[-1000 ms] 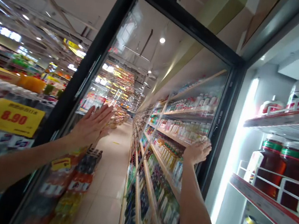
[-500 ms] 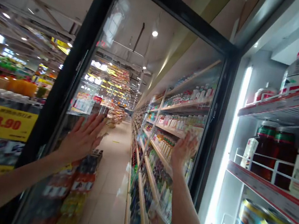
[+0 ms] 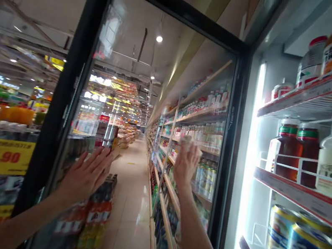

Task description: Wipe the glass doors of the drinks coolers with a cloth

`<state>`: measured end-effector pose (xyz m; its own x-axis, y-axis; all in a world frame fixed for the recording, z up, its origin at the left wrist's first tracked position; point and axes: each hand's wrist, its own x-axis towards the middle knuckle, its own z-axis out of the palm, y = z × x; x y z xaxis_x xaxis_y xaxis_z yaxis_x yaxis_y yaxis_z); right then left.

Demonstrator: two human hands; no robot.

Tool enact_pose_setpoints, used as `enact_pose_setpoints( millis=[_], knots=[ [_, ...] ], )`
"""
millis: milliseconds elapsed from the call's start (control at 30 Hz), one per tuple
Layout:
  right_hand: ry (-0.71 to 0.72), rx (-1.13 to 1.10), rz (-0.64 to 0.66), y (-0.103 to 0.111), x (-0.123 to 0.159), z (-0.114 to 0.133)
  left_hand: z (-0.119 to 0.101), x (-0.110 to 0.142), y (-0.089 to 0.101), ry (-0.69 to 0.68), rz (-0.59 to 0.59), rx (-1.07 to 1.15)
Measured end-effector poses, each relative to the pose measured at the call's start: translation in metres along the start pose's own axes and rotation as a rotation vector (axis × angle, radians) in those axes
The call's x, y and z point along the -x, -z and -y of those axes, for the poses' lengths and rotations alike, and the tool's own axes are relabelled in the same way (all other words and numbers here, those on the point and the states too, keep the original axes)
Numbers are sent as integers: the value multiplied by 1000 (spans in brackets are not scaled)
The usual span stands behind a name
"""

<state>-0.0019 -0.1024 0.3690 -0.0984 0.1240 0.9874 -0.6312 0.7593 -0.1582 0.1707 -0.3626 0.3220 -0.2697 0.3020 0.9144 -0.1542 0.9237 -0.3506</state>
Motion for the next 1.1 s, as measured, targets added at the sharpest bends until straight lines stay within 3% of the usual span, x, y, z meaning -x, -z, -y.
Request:
enact_pose_setpoints(
  millis=[67,133,200,267,333,367,433,533,600,667,767,833,867,933,1033,1100],
  knots=[
    [-289,9,-132,0,-2,-29,-3,2,0,19,5,-13],
    [-330,-23,-170,-4,11,-17,-5,1,0,16,2,-18],
    [-123,-77,-91,-8,34,26,-4,0,0,9,-3,-18],
    [214,-136,69,-9,58,72,-3,0,1,3,-12,-14],
    [437,-159,175,-7,71,92,-2,0,2,-3,-19,-7],
    [444,-149,182,-4,73,87,-2,0,3,-6,-22,-4],
    [234,-94,107,0,68,53,-3,1,4,-4,-14,-6],
    [-262,-34,-69,3,52,-8,-5,1,5,0,5,-14],
    [-390,-44,-133,2,49,-15,-5,-1,5,-1,8,-12],
    [-263,-80,-95,-1,57,15,-4,-2,5,-2,0,-7],
    [139,-152,107,-2,83,84,-4,0,4,3,3,8],
    [339,-172,213,0,95,106,-8,7,2,24,-4,26],
    [368,-162,226,1,98,102,-11,12,1,33,-7,35],
    [241,-101,173,4,96,68,-20,25,-1,49,-13,46],
    [-242,3,8,7,84,-7,-31,38,-3,75,3,39],
    [-472,21,-78,8,82,-31,-35,41,-3,88,16,35]
  ],
)
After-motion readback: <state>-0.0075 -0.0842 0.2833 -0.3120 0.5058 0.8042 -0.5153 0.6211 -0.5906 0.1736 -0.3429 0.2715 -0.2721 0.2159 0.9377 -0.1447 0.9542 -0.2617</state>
